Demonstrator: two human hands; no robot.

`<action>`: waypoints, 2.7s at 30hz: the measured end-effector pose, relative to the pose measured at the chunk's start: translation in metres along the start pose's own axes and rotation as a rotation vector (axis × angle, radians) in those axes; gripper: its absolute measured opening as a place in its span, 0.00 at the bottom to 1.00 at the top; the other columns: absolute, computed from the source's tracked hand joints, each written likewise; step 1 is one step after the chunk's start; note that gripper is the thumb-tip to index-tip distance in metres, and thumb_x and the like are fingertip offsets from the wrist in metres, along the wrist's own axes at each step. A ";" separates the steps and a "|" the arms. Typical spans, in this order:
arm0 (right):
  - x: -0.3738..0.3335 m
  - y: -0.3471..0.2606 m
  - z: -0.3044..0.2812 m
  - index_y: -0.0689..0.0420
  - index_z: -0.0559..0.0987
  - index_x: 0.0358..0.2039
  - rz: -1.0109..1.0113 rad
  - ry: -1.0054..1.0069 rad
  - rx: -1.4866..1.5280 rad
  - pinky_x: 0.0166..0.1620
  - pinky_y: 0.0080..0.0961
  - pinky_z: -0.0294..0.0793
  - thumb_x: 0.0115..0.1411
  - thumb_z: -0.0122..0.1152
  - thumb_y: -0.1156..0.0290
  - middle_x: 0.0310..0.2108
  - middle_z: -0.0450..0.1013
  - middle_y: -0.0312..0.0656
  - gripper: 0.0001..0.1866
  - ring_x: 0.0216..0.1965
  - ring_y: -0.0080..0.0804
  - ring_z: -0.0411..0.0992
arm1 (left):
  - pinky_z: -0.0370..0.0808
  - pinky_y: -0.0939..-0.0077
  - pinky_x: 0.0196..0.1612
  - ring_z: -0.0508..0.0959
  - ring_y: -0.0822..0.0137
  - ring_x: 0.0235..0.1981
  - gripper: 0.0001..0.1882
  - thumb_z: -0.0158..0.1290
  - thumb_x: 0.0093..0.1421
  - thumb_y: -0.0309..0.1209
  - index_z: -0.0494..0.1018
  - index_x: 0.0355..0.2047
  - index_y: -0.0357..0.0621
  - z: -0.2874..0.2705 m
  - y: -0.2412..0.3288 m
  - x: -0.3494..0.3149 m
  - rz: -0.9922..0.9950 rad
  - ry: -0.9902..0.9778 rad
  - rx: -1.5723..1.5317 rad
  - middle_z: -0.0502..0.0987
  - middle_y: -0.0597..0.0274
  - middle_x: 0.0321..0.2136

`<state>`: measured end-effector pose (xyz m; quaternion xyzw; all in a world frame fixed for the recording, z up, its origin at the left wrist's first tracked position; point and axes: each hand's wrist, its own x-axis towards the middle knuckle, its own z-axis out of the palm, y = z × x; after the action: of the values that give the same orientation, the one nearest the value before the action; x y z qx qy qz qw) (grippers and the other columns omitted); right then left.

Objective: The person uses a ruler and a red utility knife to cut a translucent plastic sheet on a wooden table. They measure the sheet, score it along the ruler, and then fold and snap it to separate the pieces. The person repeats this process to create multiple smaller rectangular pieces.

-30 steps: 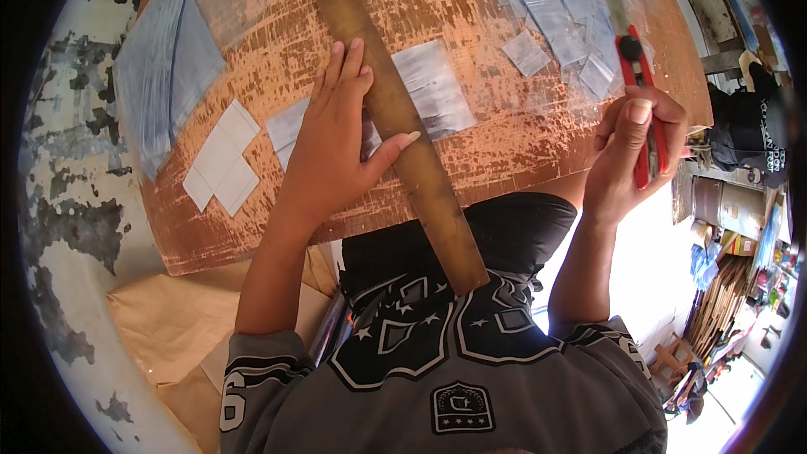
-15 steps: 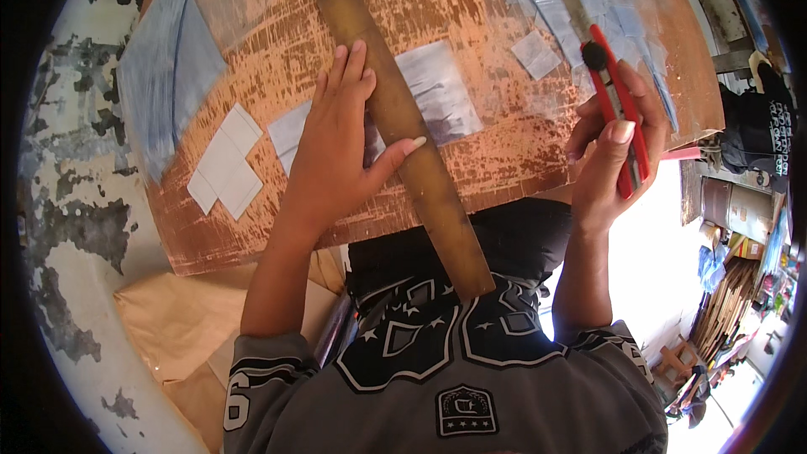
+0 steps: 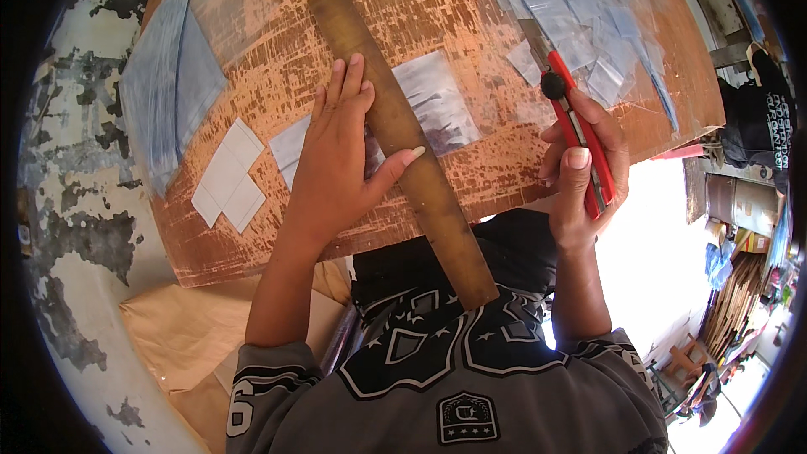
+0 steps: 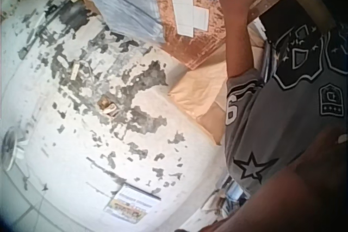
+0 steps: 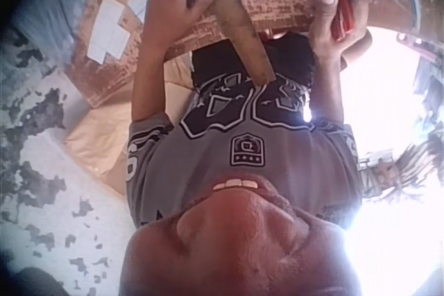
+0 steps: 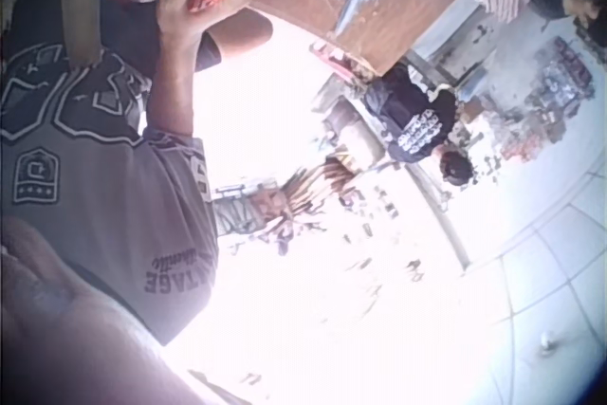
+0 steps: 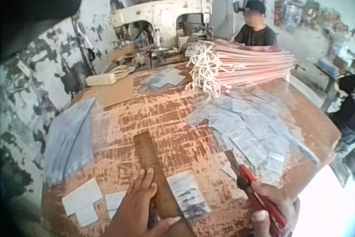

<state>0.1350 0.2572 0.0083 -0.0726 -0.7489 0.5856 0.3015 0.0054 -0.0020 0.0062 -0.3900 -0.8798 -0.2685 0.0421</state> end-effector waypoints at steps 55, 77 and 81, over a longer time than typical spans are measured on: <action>-0.040 -0.053 0.019 0.62 0.81 0.57 -0.193 -0.458 -0.386 0.36 0.32 0.82 0.61 0.66 0.84 0.37 0.83 0.50 0.22 0.33 0.41 0.84 | 0.52 0.43 0.79 0.54 0.37 0.79 0.42 0.64 0.66 0.51 0.65 0.64 0.26 0.005 -0.005 -0.005 0.029 0.035 0.051 0.56 0.34 0.76; 0.023 -0.024 0.067 0.62 0.82 0.55 -0.180 -0.299 -0.243 0.44 0.30 0.83 0.69 0.64 0.77 0.42 0.84 0.52 0.15 0.40 0.41 0.86 | 0.51 0.45 0.79 0.53 0.38 0.79 0.44 0.62 0.66 0.54 0.65 0.65 0.24 0.005 -0.005 -0.005 0.020 0.033 0.069 0.55 0.36 0.77; 0.023 -0.024 0.071 0.61 0.82 0.55 -0.174 -0.344 -0.257 0.45 0.32 0.83 0.68 0.64 0.78 0.43 0.84 0.53 0.16 0.41 0.43 0.86 | 0.51 0.45 0.79 0.53 0.38 0.79 0.45 0.63 0.65 0.53 0.65 0.65 0.24 0.004 -0.004 -0.005 0.009 0.021 0.066 0.54 0.36 0.77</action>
<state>0.0839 0.2017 0.0295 0.0551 -0.8613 0.4608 0.2070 0.0066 -0.0055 -0.0007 -0.3898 -0.8859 -0.2430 0.0653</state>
